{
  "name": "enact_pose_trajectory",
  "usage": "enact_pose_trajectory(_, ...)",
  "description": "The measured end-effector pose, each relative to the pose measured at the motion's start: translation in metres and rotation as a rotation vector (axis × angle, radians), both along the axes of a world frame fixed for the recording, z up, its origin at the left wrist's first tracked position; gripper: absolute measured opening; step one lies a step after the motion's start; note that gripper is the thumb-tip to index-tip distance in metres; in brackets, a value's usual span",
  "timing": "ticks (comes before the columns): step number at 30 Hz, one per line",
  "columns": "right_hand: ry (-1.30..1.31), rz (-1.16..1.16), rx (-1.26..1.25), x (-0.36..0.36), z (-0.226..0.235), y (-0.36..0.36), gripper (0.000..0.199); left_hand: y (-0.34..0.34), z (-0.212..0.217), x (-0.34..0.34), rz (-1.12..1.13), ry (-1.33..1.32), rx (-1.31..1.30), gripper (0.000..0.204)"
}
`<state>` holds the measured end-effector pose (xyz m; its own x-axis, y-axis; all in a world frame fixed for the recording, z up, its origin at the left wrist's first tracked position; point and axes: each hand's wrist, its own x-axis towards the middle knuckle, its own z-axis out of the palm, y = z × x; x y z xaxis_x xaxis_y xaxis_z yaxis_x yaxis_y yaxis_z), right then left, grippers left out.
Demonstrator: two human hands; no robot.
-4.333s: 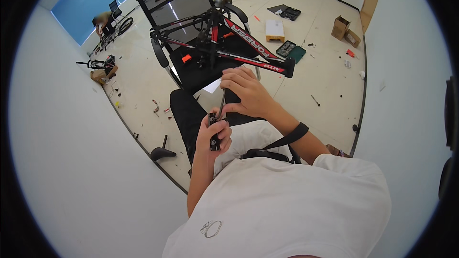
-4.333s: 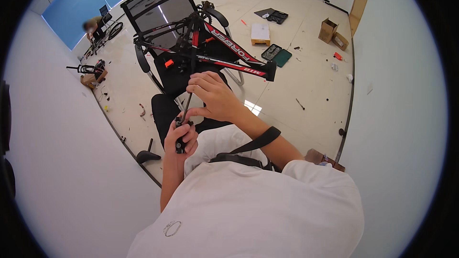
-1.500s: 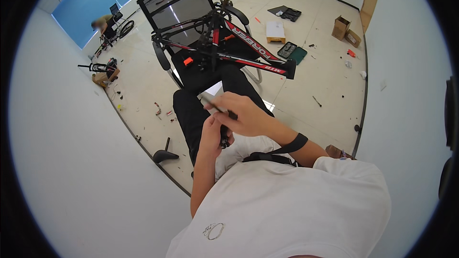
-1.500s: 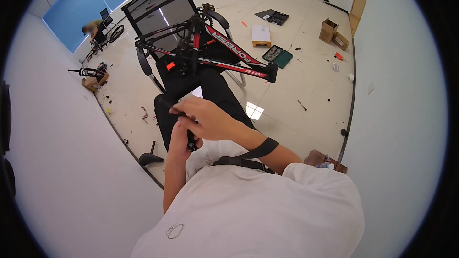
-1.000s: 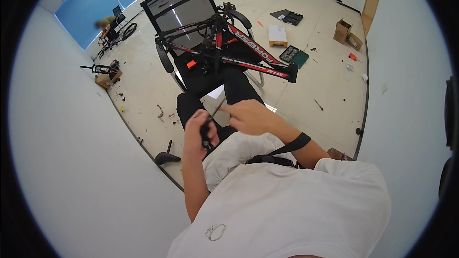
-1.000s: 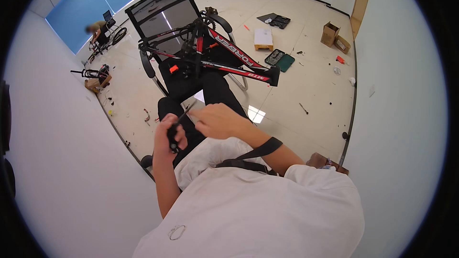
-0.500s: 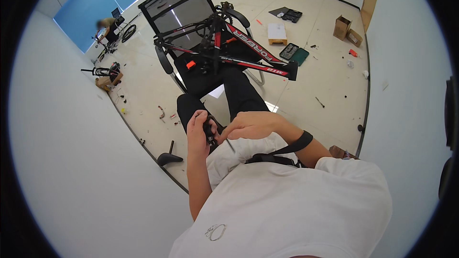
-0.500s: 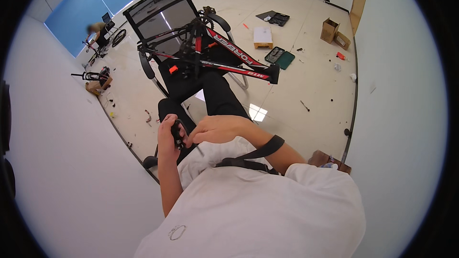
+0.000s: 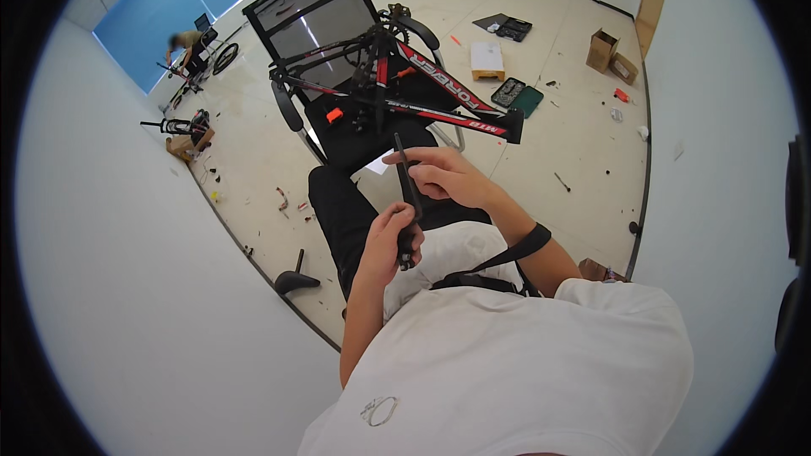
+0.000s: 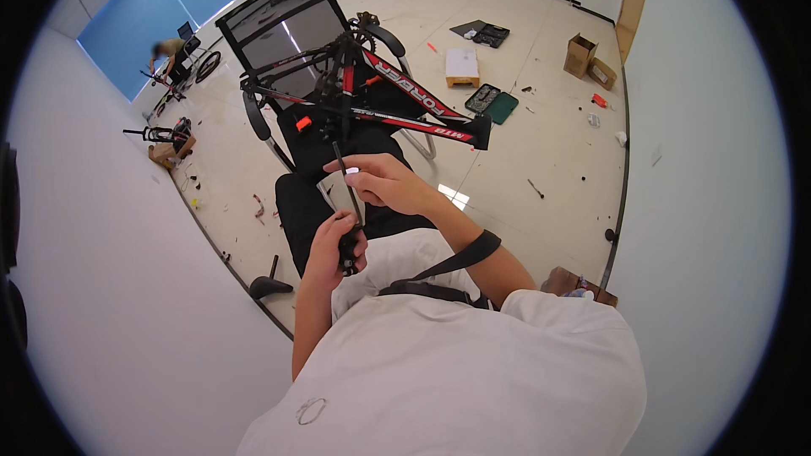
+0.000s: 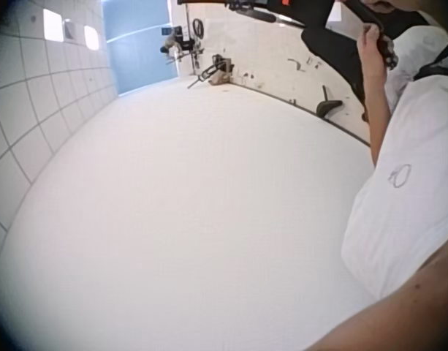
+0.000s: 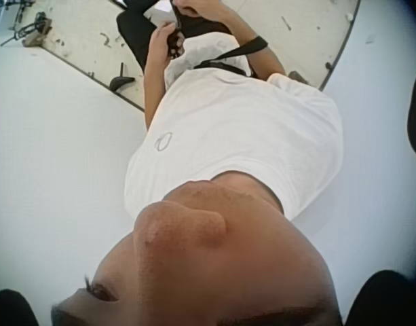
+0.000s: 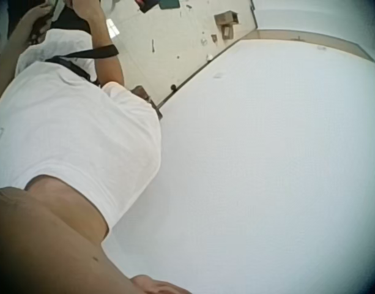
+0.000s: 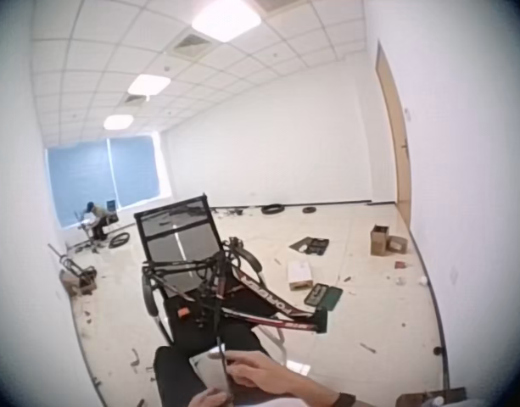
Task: The person is assembling a bicycle frame, specifically working on the crankset area. They handle small components and tools, attaching parts to the frame while seated on a chair.
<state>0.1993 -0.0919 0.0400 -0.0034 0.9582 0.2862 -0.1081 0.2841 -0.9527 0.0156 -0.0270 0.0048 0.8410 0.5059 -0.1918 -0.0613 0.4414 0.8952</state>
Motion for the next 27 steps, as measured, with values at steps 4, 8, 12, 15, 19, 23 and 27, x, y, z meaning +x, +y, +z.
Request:
enact_pose_trajectory(4,-0.011,0.038,0.023,-0.023,0.015,-0.015,0.033,-0.002,-0.010,0.007,0.064,0.052,-0.019,0.018)
enact_pose_trajectory(8,-0.374,0.197,-0.040,-0.036,0.031,-0.028,0.041,0.026,-0.051,-0.002,0.233,-0.152,0.184,0.019)
enact_pose_trajectory(12,-0.482,0.291,-0.049,-0.046,0.017,-0.024,0.048,0.029,-0.015,-0.008,0.315,-0.067,-0.062,0.016)
enact_pose_trajectory(15,-0.520,0.322,0.047,-0.050,0.013,-0.022,0.041,0.026,-0.008,-0.013,0.279,-0.062,-0.056,0.015)
enact_pose_trajectory(19,-0.265,0.402,0.092,-0.037,0.015,-0.017,0.037,0.021,-0.021,-0.007,0.151,-0.118,0.062,0.016)
enact_pose_trajectory(23,0.074,0.173,0.095,-0.021,0.016,-0.016,0.064,0.002,-0.006,-0.002,-0.045,-0.007,0.022,0.019)
enact_pose_trajectory(27,0.007,-0.111,0.001,0.009,-0.007,0.004,0.066,0.002,0.008,-0.008,-0.011,-0.016,0.003,0.021)
